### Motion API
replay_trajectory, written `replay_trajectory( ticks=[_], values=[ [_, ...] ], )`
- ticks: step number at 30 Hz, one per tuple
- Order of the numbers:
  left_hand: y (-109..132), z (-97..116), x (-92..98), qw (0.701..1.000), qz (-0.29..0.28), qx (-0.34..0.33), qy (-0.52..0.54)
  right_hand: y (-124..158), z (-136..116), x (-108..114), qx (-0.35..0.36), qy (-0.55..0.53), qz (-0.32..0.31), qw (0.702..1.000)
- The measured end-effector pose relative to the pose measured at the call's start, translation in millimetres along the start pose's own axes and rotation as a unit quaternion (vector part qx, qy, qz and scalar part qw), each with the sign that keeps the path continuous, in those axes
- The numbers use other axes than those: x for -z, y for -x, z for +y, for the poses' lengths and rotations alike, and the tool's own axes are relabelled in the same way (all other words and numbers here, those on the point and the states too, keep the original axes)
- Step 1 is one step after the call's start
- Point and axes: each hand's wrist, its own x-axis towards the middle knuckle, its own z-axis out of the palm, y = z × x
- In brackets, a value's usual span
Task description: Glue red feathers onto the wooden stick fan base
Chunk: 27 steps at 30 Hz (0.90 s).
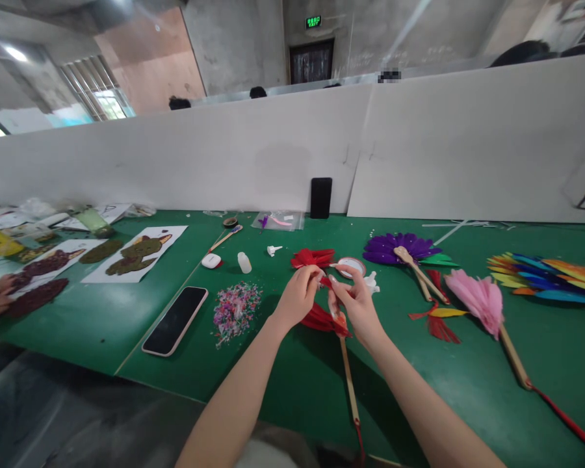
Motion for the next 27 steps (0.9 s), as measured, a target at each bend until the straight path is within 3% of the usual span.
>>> replay_trajectory(
  ticks=[13,20,23,27],
  values=[
    [-2,4,-1.8,0.995,0.086,0.046,0.021,0,1,-2,-0.011,-0.002,-0.004,1.0],
    [-10,-3,20.2,0.958,0.242,0.156,-0.011,-1,0,0,-0.021,-0.009,0.002,1.0],
    [-14,-13,37.1,0.949,0.221,0.221,-0.042,-1,-1,2,-0.03,-0.017,0.001,0.999],
    [-15,-25,57.6,0.916,0.11,0.322,-0.213,-3,-3,5,-0.055,-0.041,0.002,0.998]
  ],
)
